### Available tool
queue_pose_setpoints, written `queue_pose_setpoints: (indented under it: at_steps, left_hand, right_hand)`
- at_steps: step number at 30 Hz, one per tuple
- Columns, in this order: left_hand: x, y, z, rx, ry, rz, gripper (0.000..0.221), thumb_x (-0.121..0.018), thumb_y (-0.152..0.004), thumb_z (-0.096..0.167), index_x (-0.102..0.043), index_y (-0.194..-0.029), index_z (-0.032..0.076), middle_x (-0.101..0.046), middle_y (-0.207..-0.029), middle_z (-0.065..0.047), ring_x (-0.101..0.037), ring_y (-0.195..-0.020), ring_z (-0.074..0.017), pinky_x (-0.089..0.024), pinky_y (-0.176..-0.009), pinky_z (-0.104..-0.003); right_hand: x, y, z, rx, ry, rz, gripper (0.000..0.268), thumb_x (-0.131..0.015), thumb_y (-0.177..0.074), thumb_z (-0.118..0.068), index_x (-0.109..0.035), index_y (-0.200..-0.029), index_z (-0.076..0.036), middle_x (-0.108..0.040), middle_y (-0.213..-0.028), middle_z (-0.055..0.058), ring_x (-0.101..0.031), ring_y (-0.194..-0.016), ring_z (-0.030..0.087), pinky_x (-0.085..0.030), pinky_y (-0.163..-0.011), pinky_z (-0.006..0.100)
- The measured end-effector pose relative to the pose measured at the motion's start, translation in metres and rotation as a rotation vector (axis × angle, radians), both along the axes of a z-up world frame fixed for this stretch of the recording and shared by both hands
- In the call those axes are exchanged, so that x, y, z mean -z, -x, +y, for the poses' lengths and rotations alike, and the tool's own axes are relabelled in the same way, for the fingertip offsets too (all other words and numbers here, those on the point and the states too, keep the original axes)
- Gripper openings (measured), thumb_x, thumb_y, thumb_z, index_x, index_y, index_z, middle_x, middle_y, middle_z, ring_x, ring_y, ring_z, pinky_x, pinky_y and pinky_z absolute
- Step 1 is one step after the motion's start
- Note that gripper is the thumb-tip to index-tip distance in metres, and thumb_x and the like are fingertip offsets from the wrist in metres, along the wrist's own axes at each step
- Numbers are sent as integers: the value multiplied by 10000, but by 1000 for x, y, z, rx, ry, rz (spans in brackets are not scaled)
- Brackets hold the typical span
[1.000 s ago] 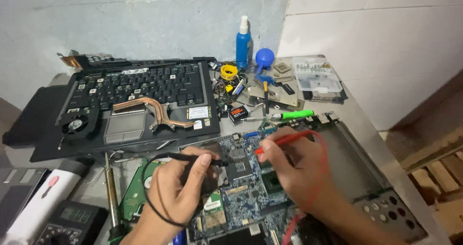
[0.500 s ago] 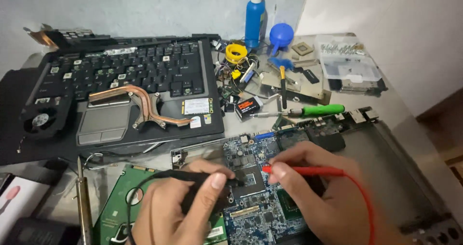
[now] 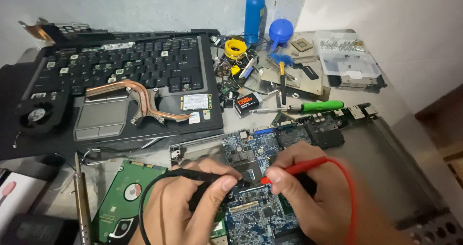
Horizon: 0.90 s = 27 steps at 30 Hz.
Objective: Using a multimeter to test components on a laptop motherboard during a repair
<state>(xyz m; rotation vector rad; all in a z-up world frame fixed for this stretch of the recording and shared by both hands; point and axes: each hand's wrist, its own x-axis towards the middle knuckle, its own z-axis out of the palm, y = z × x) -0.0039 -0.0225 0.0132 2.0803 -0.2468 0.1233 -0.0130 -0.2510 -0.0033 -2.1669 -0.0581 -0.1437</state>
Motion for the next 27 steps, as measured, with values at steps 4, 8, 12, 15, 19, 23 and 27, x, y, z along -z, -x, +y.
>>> queue_pose_setpoints:
  at_steps: [4,8,12,15,19,23,27]
  left_hand:
    - [5,7,-5,-27,-56,-223,225,-662,-1013,294,-871,-946,243,-917,-948,114,-827,-818,-140,-564,-821,-282]
    - [11,16,-8,-52,-187,-472,181,-612,-1065,247,-777,-1109,186,-857,-1044,5,-826,-909,-213,-596,-887,-362]
    - [11,18,-4,21,-313,-797,219,-580,-1111,104,-663,-1312,83,-768,-1223,-133,-801,-1061,-309,-629,-888,-441]
    - [16,23,-4,-45,-413,-823,259,-581,-1116,126,-667,-1359,107,-760,-1256,-96,-762,-1098,-281,-622,-978,-425]
    - [12,-6,8,265,-49,-351,252,-541,-1101,253,-768,-1053,155,-850,-981,-18,-796,-814,-246,-543,-815,-360]
    - [13,-3,9,254,-78,-336,260,-530,-1103,245,-778,-1083,168,-866,-1028,9,-812,-844,-223,-541,-843,-349]
    - [4,2,4,152,-57,-198,308,-563,-1080,300,-845,-1002,204,-901,-965,28,-834,-815,-216,-557,-811,-351]
  right_hand:
    - [-4,0,4,-40,9,-108,351,-677,-1011,-400,-804,-805,-145,-839,-778,4,-789,-685,171,-573,-652,360]
    - [-3,2,8,13,37,-39,229,-766,-963,-332,-756,-834,-143,-827,-835,-1,-787,-771,180,-575,-749,349]
    - [11,14,-11,-390,397,-450,456,-652,-1074,-259,-605,-1506,-122,-679,-1391,214,-731,-1220,382,-575,-969,528]
    - [-12,1,10,27,-5,174,391,-719,-1040,-399,-691,-779,-109,-559,-677,23,-499,-620,190,-386,-618,392]
    - [-3,3,13,87,-99,-16,277,-757,-956,-343,-787,-860,-85,-754,-747,25,-685,-652,162,-522,-600,378]
    - [-28,-1,17,32,58,237,337,-715,-1011,-420,-765,-818,-148,-723,-697,-5,-607,-637,169,-454,-646,358]
    - [-8,0,12,9,46,70,297,-718,-983,-395,-808,-911,-121,-877,-809,5,-742,-654,190,-545,-637,405]
